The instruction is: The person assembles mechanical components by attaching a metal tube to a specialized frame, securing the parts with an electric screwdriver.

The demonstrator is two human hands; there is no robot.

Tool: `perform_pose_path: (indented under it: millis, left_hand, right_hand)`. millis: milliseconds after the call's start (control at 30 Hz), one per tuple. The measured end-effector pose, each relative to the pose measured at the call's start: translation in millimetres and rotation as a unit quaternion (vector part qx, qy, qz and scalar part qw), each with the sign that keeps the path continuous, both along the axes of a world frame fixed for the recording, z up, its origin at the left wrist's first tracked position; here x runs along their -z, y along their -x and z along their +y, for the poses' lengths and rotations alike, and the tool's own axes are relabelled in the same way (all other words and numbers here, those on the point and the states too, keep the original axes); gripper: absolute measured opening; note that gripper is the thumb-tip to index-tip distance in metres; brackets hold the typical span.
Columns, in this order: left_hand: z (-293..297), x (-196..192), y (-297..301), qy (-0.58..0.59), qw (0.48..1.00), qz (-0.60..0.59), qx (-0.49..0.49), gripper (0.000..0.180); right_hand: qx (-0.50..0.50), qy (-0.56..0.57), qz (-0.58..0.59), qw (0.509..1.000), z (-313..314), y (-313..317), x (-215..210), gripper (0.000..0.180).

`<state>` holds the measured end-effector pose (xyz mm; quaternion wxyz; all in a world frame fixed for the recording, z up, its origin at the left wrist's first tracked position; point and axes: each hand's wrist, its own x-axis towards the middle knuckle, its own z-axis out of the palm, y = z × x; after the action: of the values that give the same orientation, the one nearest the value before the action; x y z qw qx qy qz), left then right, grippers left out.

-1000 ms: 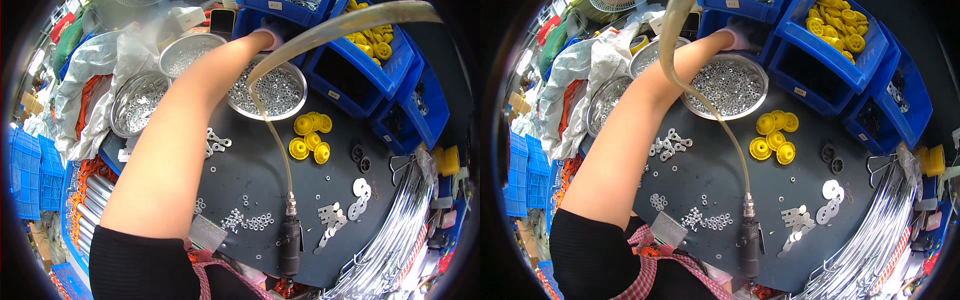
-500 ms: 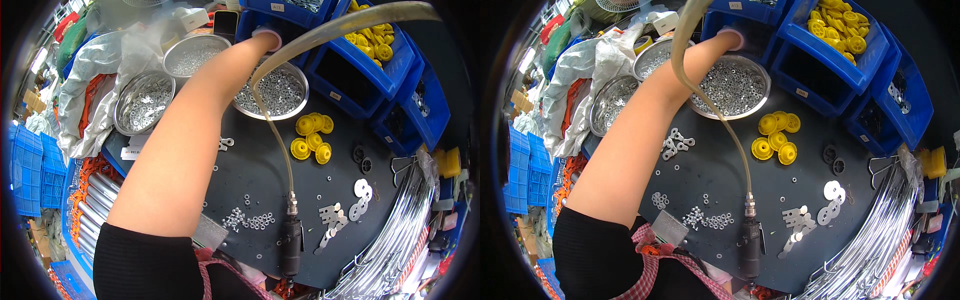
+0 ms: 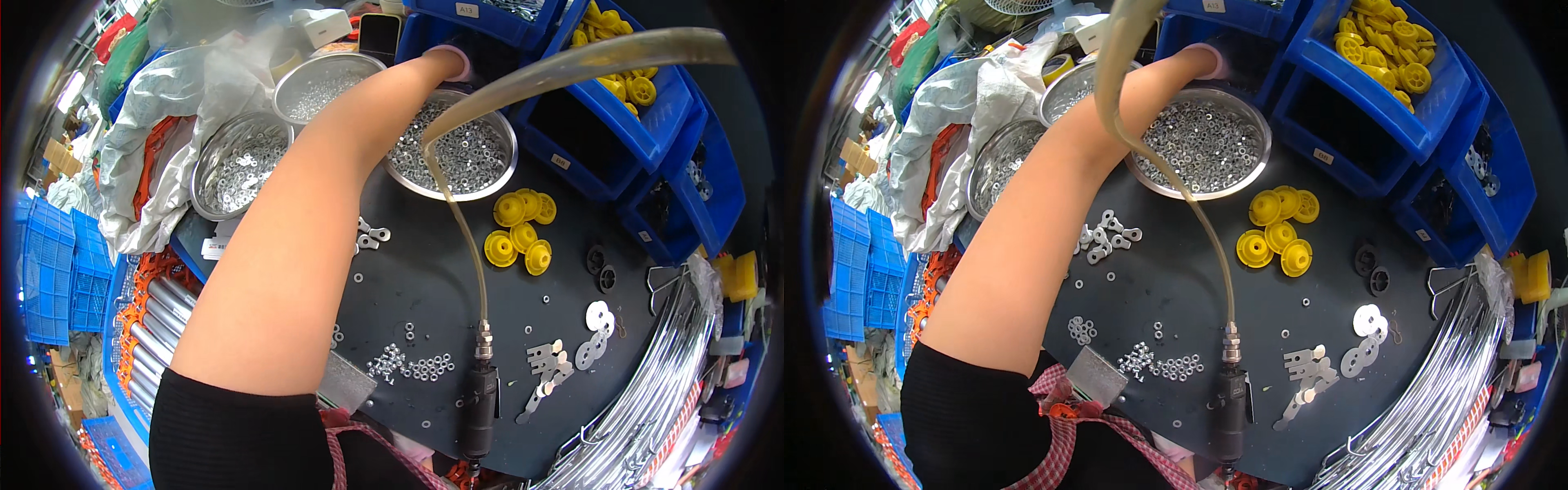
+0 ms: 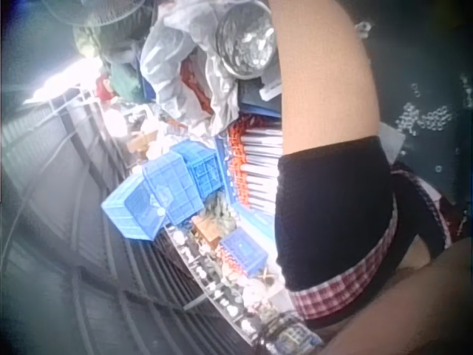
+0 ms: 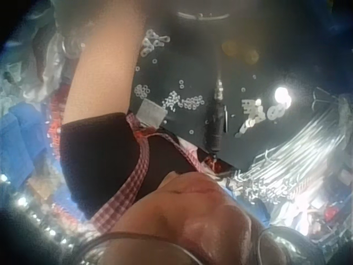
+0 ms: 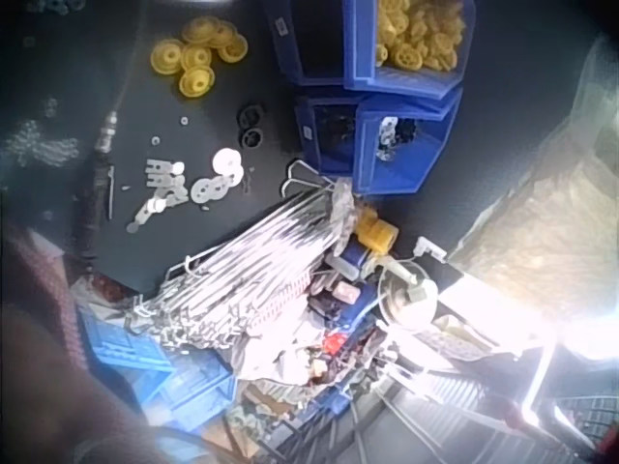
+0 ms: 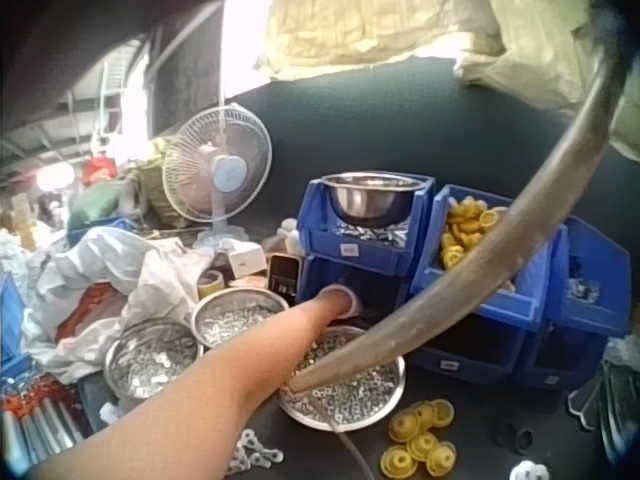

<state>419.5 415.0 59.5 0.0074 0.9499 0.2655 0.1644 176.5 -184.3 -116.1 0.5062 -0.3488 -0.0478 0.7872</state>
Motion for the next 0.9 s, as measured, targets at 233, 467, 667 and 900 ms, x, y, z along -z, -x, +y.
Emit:
perform_pose_path:
  millis: [233,467,667,900]
  left_hand:
    - [45.9,7.5,8.7,-0.042,0.999,-0.009,0.021,0.072]
    - [0.1,6.0,-2.4,0.097,0.99,-0.035,0.098,0.078]
    - [54.7,15.7,0.5,0.068,0.996,-0.042,0.047,0.072]
    - [56.0,4.6,-34.3,0.146,0.987,-0.04,-0.057,0.053]
  right_hand:
    - [-0.008,0.006,0.009,1.0,1.7,8.4,1.8,0.051]
    - [0.011,0.039,-0.001,0.999,2.3,6.6,2.4,0.049]
    - [-0.006,0.032,-0.004,0.999,5.5,12.9,-1.0,0.048]
    - [0.021,0.053,-0.016,0.998,6.0,12.6,-0.7,0.046]
